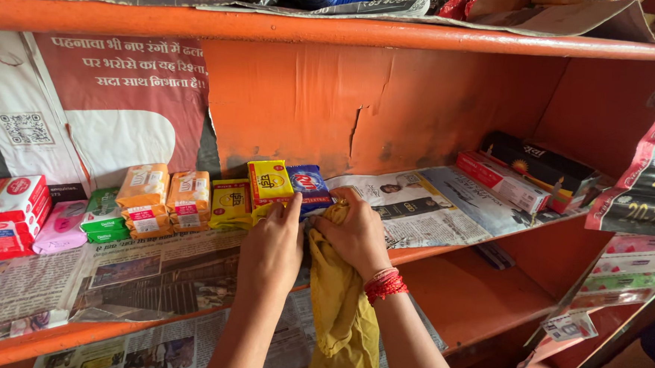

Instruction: The person repeatedly picks up small snack packets from a plastic chair, wipes them with a yellow cloth, and places them onto a shelf. The person handles various snack items one by one, moving them from the chair to the shelf.

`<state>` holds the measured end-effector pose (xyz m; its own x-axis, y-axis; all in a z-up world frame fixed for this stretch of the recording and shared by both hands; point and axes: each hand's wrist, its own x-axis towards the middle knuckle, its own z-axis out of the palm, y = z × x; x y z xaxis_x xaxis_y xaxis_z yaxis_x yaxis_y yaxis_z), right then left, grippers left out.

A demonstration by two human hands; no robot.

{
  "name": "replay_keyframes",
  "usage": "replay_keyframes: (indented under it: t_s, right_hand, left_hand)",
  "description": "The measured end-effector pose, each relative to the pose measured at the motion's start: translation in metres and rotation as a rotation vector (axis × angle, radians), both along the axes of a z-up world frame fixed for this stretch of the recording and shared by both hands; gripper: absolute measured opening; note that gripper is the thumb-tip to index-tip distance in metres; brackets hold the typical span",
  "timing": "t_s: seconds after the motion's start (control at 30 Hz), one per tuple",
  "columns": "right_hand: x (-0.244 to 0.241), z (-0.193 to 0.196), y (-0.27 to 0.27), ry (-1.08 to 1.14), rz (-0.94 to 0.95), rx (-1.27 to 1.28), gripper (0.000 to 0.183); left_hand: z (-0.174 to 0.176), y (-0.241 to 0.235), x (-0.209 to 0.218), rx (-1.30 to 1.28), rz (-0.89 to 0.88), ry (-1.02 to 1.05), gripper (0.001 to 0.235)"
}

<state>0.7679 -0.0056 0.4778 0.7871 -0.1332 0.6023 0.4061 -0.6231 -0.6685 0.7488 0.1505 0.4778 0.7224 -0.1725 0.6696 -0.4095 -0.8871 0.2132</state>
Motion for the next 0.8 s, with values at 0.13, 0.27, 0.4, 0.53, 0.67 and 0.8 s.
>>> replay_keyframes:
  t_s: [0.13,0.27,0.4,0.53,0.67,0.8]
  right_hand:
    - [0.001,0.000,0.001,-0.007,-0.010,-0.011,0.050]
    - [0.000,0.001,0.002,0.003,-0.021,-0.003,0.050]
    - [-0.002,0.003,0.003,0.042,-0.043,-0.014,0.051]
    - [-0.004,0.003,0.006,0.031,-0.056,-0.012,0.057]
    - [-0.004,0.002,0.009,0.059,-0.125,-0.054,0.067]
    - [-0.005,0.002,0.016,-0.004,-0.186,-0.095,0.077]
  left_hand:
    - [0.001,0.001,0.000,-0.009,-0.011,-0.005,0.054]
    - [-0.001,0.001,0.000,-0.011,-0.009,0.012,0.054]
    - [-0.001,0.001,0.002,-0.016,-0.019,-0.019,0.054]
    - [-0.001,0.001,0.002,-0.005,-0.013,-0.002,0.055]
    - [-0.001,0.001,0.002,0.001,-0.014,0.004,0.053]
    - [-0.002,0.002,0.002,-0.001,-0.020,-0.015,0.051]
